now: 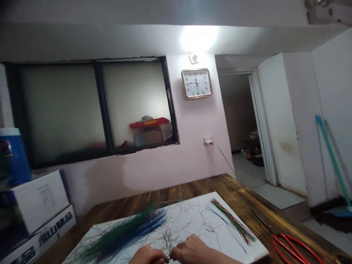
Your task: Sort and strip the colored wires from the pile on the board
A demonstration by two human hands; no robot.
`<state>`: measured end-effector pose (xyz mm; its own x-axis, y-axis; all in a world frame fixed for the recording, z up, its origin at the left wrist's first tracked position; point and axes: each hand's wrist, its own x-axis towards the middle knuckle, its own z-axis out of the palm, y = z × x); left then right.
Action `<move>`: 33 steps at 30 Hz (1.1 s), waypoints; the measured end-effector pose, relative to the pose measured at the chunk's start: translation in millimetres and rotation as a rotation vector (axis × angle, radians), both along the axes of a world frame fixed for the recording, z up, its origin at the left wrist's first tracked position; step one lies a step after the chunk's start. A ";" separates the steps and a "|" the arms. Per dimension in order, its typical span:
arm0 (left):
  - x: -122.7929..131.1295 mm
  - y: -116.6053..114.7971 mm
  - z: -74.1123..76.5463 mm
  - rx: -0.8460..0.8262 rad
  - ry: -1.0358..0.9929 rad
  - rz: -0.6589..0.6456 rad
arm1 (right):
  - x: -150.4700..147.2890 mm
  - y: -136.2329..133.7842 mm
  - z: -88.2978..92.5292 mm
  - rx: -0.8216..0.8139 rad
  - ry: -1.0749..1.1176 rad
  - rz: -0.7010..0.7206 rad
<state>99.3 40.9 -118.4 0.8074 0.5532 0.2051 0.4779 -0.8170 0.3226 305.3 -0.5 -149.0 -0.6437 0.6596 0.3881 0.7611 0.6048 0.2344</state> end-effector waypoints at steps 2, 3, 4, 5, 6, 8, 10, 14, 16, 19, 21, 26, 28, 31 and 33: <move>1.5 -10.1 1.1 -0.124 -0.005 0.022 | 2.9 -8.7 -2.8 0.048 -0.030 0.043; 2.2 -14.5 2.1 -0.187 -0.008 0.034 | 4.7 -12.4 -3.9 0.073 -0.038 0.064; 3.0 -18.1 3.5 -0.250 -0.011 0.043 | 6.9 -15.6 -4.8 0.098 -0.043 0.083; 3.7 -20.8 5.4 -0.314 -0.013 0.050 | 9.6 -18.0 -5.5 0.123 -0.045 0.100; 4.5 -22.6 7.6 -0.378 -0.012 0.052 | 12.6 -19.5 -6.0 0.147 -0.044 0.117; 5.6 -23.3 13.6 -0.516 0.001 0.041 | 19.4 -20.6 -5.7 0.197 -0.045 0.152; 5.5 -21.7 21.0 -0.648 0.017 0.019 | 26.2 -20.0 -3.5 0.245 -0.051 0.202; 2.0 -20.3 38.4 -0.790 0.047 -0.016 | 35.1 -20.7 7.0 0.338 -0.072 0.272; -0.2 -21.6 47.6 -0.799 0.068 -0.024 | 37.3 -23.0 14.5 0.381 -0.082 0.269; -2.7 -21.8 60.5 -0.745 0.102 -0.022 | 40.2 -26.9 26.5 0.434 -0.087 0.219; -3.2 -18.8 67.5 -0.676 0.114 -0.004 | 42.6 -28.5 33.6 0.453 -0.088 0.164; 6.8 -7.7 75.6 -0.454 0.082 0.076 | 50.5 -27.1 44.1 0.443 -0.076 -0.016; 13.3 -6.1 77.7 -0.369 0.065 0.101 | 55.2 -25.4 46.9 0.429 -0.067 -0.069; 16.9 -8.9 83.9 -0.245 0.047 0.110 | 65.7 -25.3 52.2 0.410 -0.062 -0.098; 13.1 -13.7 90.5 -0.153 0.036 0.111 | 74.7 -29.3 56.3 0.405 -0.052 -0.100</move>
